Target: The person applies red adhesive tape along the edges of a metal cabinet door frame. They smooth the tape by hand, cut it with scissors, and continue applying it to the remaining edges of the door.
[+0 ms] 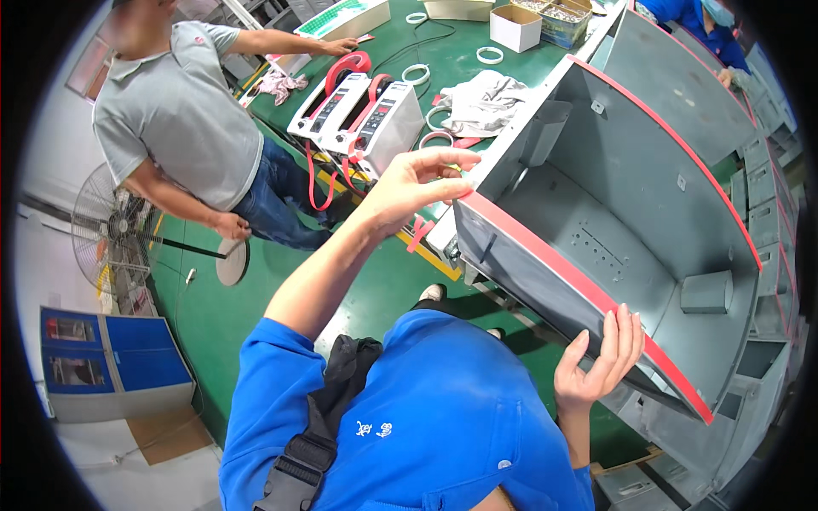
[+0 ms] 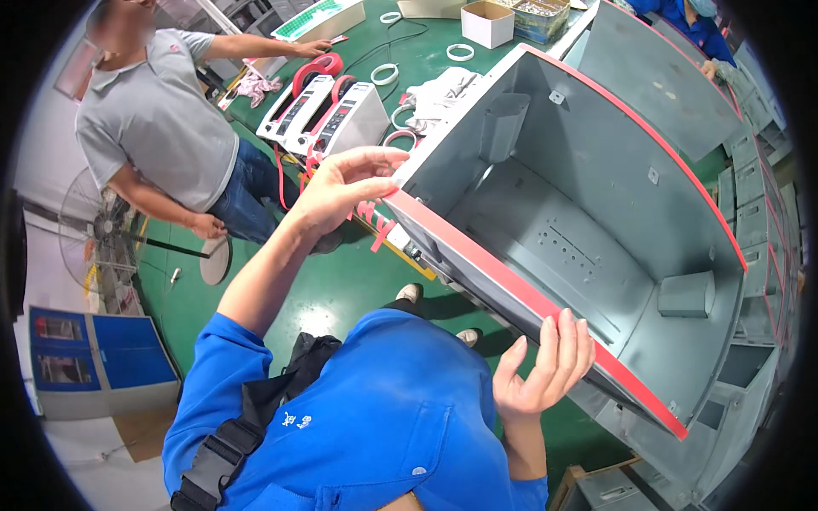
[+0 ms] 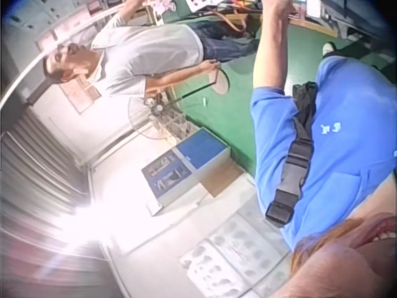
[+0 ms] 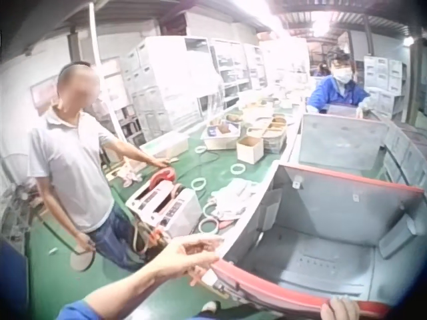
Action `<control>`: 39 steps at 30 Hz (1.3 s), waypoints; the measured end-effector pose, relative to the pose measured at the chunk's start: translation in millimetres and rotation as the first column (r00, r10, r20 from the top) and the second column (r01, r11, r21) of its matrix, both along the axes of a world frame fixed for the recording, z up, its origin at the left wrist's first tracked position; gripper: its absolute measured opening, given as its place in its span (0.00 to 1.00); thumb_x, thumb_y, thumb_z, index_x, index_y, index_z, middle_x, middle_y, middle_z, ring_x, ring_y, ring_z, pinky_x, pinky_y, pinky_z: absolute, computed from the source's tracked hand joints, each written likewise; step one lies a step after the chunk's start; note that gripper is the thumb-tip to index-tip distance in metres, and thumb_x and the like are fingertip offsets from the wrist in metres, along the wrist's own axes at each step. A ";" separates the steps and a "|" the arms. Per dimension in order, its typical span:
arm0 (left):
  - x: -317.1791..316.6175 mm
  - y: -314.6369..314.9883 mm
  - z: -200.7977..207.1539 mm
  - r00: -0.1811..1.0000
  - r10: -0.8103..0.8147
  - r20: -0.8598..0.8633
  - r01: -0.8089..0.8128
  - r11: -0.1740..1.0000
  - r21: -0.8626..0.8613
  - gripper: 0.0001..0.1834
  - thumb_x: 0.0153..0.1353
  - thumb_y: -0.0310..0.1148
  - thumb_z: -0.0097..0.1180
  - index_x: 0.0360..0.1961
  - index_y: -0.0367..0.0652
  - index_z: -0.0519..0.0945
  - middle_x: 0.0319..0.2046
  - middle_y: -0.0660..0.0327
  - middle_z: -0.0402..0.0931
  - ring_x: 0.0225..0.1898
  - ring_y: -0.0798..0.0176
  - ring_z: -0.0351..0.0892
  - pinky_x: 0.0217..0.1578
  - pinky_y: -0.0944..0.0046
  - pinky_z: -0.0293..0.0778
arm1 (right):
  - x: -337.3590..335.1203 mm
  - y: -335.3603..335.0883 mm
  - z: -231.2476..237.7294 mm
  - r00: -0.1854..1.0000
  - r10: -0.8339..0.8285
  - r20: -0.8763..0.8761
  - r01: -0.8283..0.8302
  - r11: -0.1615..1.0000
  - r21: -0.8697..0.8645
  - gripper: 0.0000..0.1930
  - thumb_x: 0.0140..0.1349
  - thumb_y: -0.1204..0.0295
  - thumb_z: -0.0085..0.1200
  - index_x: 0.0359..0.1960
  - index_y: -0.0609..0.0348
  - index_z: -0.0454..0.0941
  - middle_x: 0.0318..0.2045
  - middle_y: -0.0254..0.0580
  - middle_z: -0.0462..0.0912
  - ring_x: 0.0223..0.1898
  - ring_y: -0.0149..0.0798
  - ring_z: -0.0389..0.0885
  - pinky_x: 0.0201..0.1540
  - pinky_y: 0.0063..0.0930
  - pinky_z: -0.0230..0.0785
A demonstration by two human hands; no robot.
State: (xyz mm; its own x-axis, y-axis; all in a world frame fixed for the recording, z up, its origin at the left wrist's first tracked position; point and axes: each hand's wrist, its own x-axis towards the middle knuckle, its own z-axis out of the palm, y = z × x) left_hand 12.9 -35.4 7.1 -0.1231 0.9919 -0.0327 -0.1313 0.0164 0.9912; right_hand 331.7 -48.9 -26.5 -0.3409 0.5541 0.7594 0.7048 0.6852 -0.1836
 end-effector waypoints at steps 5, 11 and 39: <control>-7.7 9.0 12.5 0.997 -0.057 -0.058 0.046 0.984 -0.172 0.20 0.49 0.19 0.58 0.46 0.35 0.75 0.41 0.61 0.75 0.40 0.70 0.75 0.37 0.72 0.71 | 5.2 -1.4 2.0 0.998 0.055 0.033 -0.054 0.998 -0.025 0.18 0.58 0.76 0.49 0.50 0.72 0.71 0.51 0.60 0.74 0.55 0.57 0.70 0.58 0.54 0.58; -25.8 3.7 -7.4 0.968 -0.073 0.242 0.098 0.991 -0.094 0.22 0.56 0.21 0.56 0.54 0.35 0.73 0.46 0.58 0.77 0.41 0.68 0.76 0.41 0.70 0.73 | 7.2 -3.8 1.8 0.998 0.059 0.014 -0.058 0.998 -0.034 0.18 0.56 0.78 0.50 0.50 0.72 0.71 0.51 0.58 0.74 0.56 0.57 0.70 0.60 0.54 0.57; -15.0 11.2 -35.0 0.909 0.082 -0.408 0.185 0.799 0.572 0.21 0.63 0.33 0.48 0.55 0.32 0.71 0.54 0.48 0.68 0.58 0.50 0.67 0.58 0.53 0.62 | -183.5 3.2 17.3 0.999 -0.047 0.022 0.048 0.998 -0.046 0.17 0.60 0.71 0.48 0.49 0.65 0.75 0.54 0.48 0.76 0.57 0.44 0.73 0.61 0.36 0.61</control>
State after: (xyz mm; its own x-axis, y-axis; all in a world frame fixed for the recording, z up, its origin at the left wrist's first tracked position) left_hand -2.1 -24.2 -27.9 0.0592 0.8020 0.5944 0.2528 -0.5881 0.7683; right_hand 148.2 -45.7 -9.1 -0.3286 0.6047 0.7255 0.7405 0.6418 -0.1996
